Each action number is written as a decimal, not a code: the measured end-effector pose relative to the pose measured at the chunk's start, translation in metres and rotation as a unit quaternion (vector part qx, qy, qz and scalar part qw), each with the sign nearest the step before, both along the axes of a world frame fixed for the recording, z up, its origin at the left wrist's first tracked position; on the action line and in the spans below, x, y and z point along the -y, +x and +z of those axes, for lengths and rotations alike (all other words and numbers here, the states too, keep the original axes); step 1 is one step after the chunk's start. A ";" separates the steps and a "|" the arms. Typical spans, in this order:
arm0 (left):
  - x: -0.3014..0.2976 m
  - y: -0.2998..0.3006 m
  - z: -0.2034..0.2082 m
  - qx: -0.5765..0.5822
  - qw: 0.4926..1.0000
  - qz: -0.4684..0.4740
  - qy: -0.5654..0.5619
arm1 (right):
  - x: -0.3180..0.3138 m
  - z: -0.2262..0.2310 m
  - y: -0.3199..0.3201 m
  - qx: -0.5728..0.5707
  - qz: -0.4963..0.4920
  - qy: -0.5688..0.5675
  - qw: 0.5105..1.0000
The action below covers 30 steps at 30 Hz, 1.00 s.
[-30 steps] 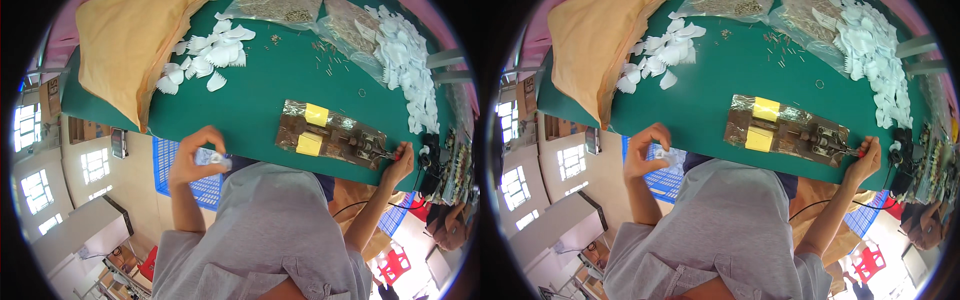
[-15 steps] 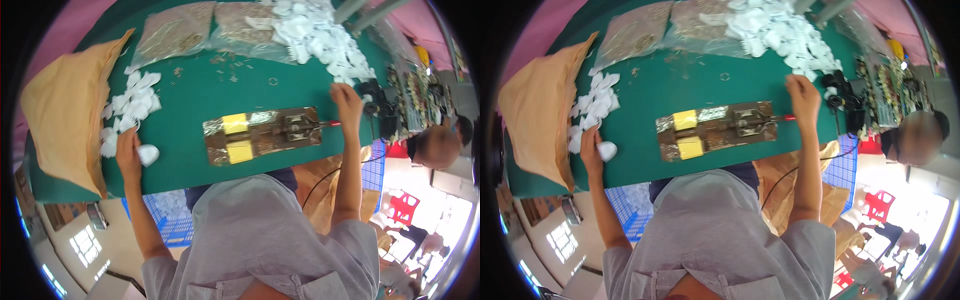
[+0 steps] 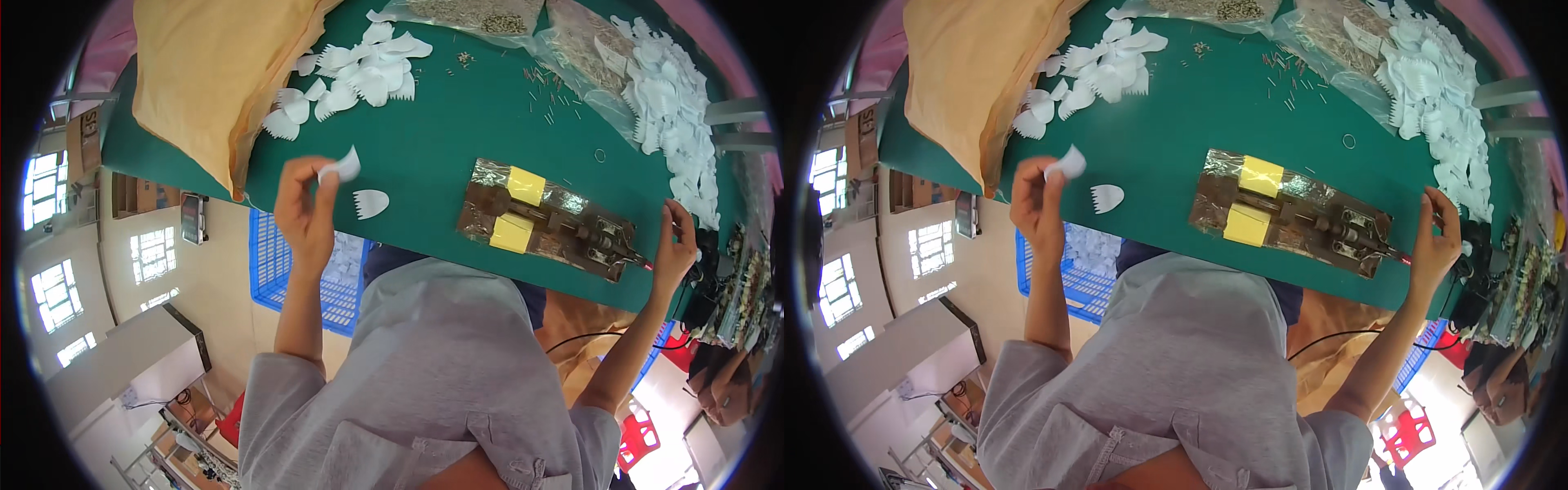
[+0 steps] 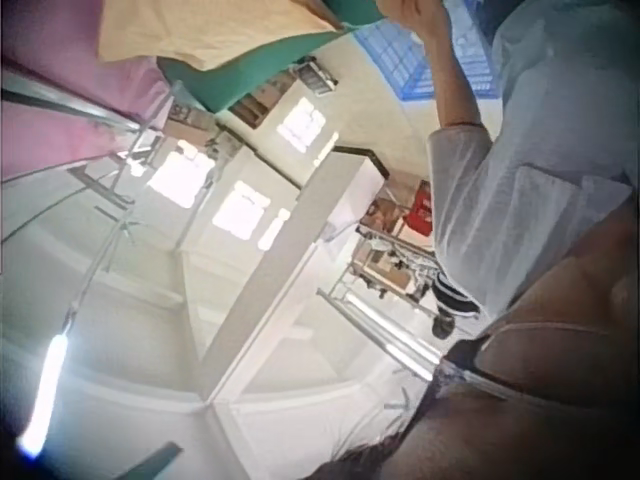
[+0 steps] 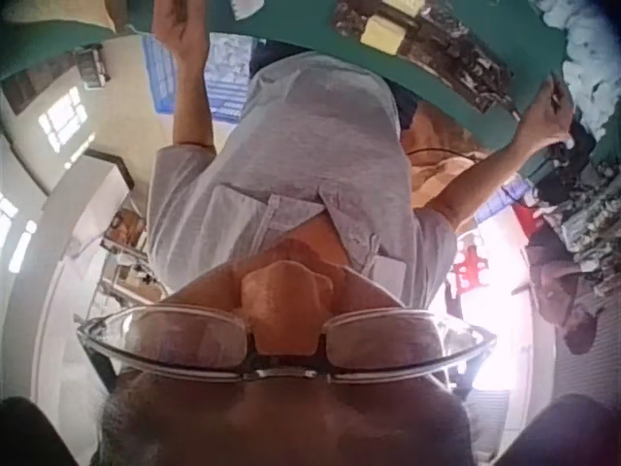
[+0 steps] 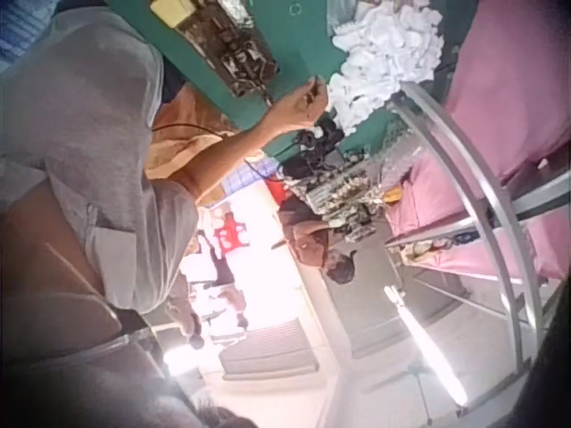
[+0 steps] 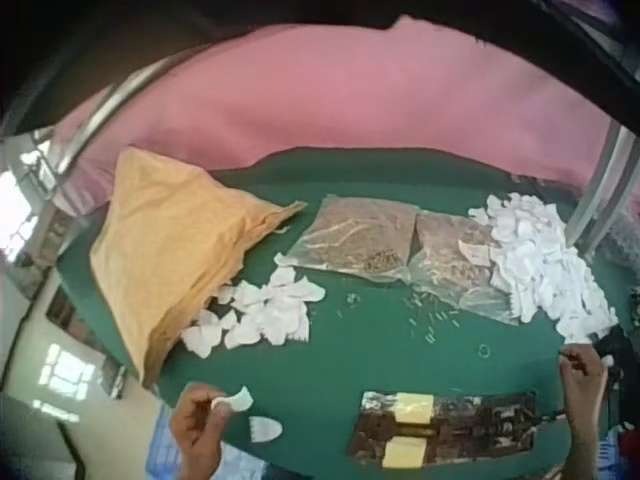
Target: The person assembles hair clips by placing white plastic components into a metal jig, inserting a metal pin, and pressing a lever. They then remove the assembled clip and place it into a blue plastic crate, repeating the process.
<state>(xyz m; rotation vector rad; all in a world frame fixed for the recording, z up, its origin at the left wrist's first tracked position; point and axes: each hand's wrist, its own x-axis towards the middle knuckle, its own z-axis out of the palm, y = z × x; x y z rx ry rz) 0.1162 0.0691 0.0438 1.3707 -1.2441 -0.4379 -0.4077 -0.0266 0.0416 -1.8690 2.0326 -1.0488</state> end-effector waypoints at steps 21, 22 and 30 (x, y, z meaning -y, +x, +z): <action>0.016 -0.111 0.029 0.284 0.903 -0.319 -0.042 | 0.032 -0.040 -0.052 -0.189 -0.050 0.001 0.981; 0.022 -0.116 0.027 0.321 0.893 -0.308 -0.067 | 0.031 -0.046 -0.053 -0.171 -0.042 -0.011 0.984; 0.024 -0.124 -0.011 0.312 0.913 -0.248 -0.089 | 0.024 -0.041 -0.059 0.096 -0.064 0.043 0.992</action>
